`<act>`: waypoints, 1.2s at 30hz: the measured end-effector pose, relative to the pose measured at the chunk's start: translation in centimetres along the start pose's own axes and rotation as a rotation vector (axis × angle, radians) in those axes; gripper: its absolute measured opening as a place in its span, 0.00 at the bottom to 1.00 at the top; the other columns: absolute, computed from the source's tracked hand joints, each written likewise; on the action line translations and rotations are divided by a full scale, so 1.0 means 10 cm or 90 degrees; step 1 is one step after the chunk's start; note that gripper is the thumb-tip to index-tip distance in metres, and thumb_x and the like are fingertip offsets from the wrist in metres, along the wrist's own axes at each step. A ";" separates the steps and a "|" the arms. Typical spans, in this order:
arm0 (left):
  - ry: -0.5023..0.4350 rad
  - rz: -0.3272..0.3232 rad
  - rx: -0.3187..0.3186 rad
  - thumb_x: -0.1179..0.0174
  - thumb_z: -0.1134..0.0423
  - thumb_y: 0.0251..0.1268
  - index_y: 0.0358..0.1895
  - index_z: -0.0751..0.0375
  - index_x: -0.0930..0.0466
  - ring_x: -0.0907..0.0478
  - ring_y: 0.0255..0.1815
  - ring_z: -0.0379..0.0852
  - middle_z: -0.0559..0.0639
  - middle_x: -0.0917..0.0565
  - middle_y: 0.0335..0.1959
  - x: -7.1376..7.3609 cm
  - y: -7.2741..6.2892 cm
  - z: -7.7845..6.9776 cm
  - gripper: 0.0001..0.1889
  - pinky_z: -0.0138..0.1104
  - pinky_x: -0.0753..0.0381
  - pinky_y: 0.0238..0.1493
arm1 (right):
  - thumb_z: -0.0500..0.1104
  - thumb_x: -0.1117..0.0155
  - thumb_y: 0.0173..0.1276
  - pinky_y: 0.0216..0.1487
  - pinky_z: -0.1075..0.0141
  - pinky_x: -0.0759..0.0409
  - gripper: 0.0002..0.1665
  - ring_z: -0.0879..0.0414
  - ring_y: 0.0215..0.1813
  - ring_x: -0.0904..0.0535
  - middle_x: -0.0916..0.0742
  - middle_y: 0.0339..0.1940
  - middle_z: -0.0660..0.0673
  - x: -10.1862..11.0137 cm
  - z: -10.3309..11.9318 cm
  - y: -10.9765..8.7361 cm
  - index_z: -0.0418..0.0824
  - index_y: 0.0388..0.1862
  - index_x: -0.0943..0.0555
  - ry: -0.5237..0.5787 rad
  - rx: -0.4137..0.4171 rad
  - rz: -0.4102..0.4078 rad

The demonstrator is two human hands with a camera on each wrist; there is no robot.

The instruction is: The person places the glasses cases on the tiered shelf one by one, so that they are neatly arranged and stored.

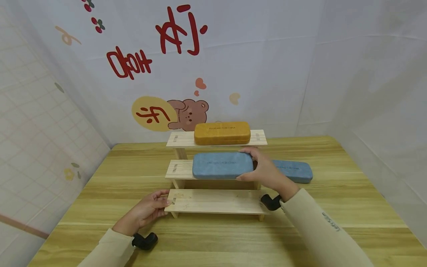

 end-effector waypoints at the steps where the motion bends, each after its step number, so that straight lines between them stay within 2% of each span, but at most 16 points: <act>1: 0.001 0.000 0.000 0.46 0.71 0.70 0.69 0.77 0.49 0.21 0.35 0.40 0.53 0.22 0.45 0.00 0.00 0.00 0.30 0.31 0.22 0.35 | 0.45 0.21 0.52 0.36 0.57 0.22 0.50 0.46 0.41 0.25 0.28 0.53 0.38 -0.01 0.00 0.01 0.41 0.71 0.37 -0.006 -0.001 -0.001; 8: 0.002 -0.001 0.000 0.46 0.71 0.70 0.69 0.77 0.49 0.22 0.35 0.41 0.53 0.23 0.46 0.00 0.00 -0.01 0.30 0.31 0.22 0.35 | 0.50 0.21 0.51 0.39 0.57 0.24 0.51 0.47 0.44 0.26 0.28 0.58 0.40 -0.02 -0.03 0.04 0.46 0.72 0.37 -0.035 -0.018 -0.008; 11: -0.001 -0.001 0.000 0.46 0.71 0.70 0.69 0.77 0.48 0.22 0.35 0.40 0.53 0.22 0.45 0.00 0.00 -0.01 0.30 0.31 0.22 0.35 | 0.49 0.21 0.52 0.39 0.57 0.23 0.51 0.47 0.43 0.25 0.28 0.56 0.39 -0.03 -0.02 0.06 0.46 0.72 0.37 -0.028 -0.016 -0.003; 14: -0.002 0.001 0.000 0.46 0.71 0.70 0.69 0.76 0.48 0.22 0.34 0.40 0.52 0.22 0.45 -0.01 0.00 -0.02 0.30 0.30 0.22 0.34 | 0.49 0.22 0.52 0.39 0.57 0.23 0.51 0.46 0.42 0.25 0.29 0.59 0.38 -0.04 -0.01 0.07 0.45 0.72 0.37 -0.035 -0.010 0.003; 15: -0.003 0.001 0.000 0.46 0.71 0.70 0.69 0.76 0.48 0.22 0.34 0.40 0.52 0.22 0.44 0.00 0.00 -0.02 0.29 0.30 0.22 0.34 | 0.49 0.22 0.53 0.41 0.56 0.24 0.51 0.45 0.44 0.24 0.30 0.62 0.37 -0.04 -0.01 0.07 0.45 0.73 0.37 -0.039 -0.010 0.005; 17: -0.003 0.002 0.000 0.46 0.71 0.70 0.69 0.76 0.47 0.22 0.34 0.40 0.52 0.22 0.44 0.00 0.00 -0.01 0.29 0.30 0.22 0.34 | 0.51 0.23 0.53 0.47 0.50 0.24 0.51 0.40 0.54 0.26 0.34 0.69 0.37 -0.04 -0.01 0.07 0.46 0.73 0.38 -0.059 -0.015 0.005; 20: -0.005 0.003 -0.002 0.46 0.71 0.70 0.69 0.77 0.47 0.22 0.35 0.40 0.52 0.22 0.44 -0.01 0.00 -0.01 0.29 0.30 0.22 0.34 | 0.55 0.23 0.53 0.56 0.43 0.29 0.53 0.37 0.67 0.35 0.41 0.76 0.39 -0.03 -0.03 0.08 0.47 0.74 0.38 -0.084 -0.024 0.006; 22: -0.005 0.002 -0.002 0.46 0.71 0.70 0.69 0.77 0.47 0.22 0.35 0.40 0.52 0.22 0.44 -0.01 0.00 -0.01 0.29 0.30 0.22 0.34 | 0.56 0.23 0.53 0.58 0.40 0.32 0.53 0.36 0.71 0.40 0.41 0.76 0.39 -0.03 -0.04 0.08 0.48 0.75 0.39 -0.099 -0.028 0.006; 25: -0.004 0.003 -0.001 0.46 0.71 0.70 0.69 0.77 0.47 0.22 0.35 0.40 0.52 0.22 0.44 -0.01 0.00 -0.01 0.29 0.30 0.22 0.34 | 0.55 0.24 0.54 0.56 0.42 0.30 0.53 0.37 0.67 0.36 0.39 0.74 0.38 -0.03 -0.03 0.09 0.46 0.75 0.39 -0.109 -0.025 0.007; 32: -0.005 0.004 -0.001 0.46 0.71 0.70 0.69 0.77 0.48 0.22 0.35 0.40 0.52 0.22 0.45 -0.01 0.00 0.00 0.30 0.30 0.21 0.34 | 0.49 0.25 0.57 0.44 0.56 0.23 0.51 0.43 0.52 0.26 0.37 0.70 0.34 -0.06 0.04 0.06 0.39 0.75 0.40 -0.084 -0.008 0.019; 36: -0.008 0.007 -0.002 0.46 0.71 0.70 0.69 0.77 0.48 0.21 0.35 0.40 0.52 0.22 0.45 -0.01 0.00 0.00 0.29 0.30 0.22 0.34 | 0.49 0.25 0.57 0.44 0.57 0.23 0.51 0.44 0.51 0.25 0.36 0.69 0.34 -0.07 0.04 0.06 0.39 0.75 0.41 -0.088 -0.011 0.022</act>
Point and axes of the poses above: each hand's wrist, its own y-axis towards the middle knuckle, its own x-axis out of the back of the hand, z = x × y, the point moved 10 cm from there along y, towards the middle knuckle
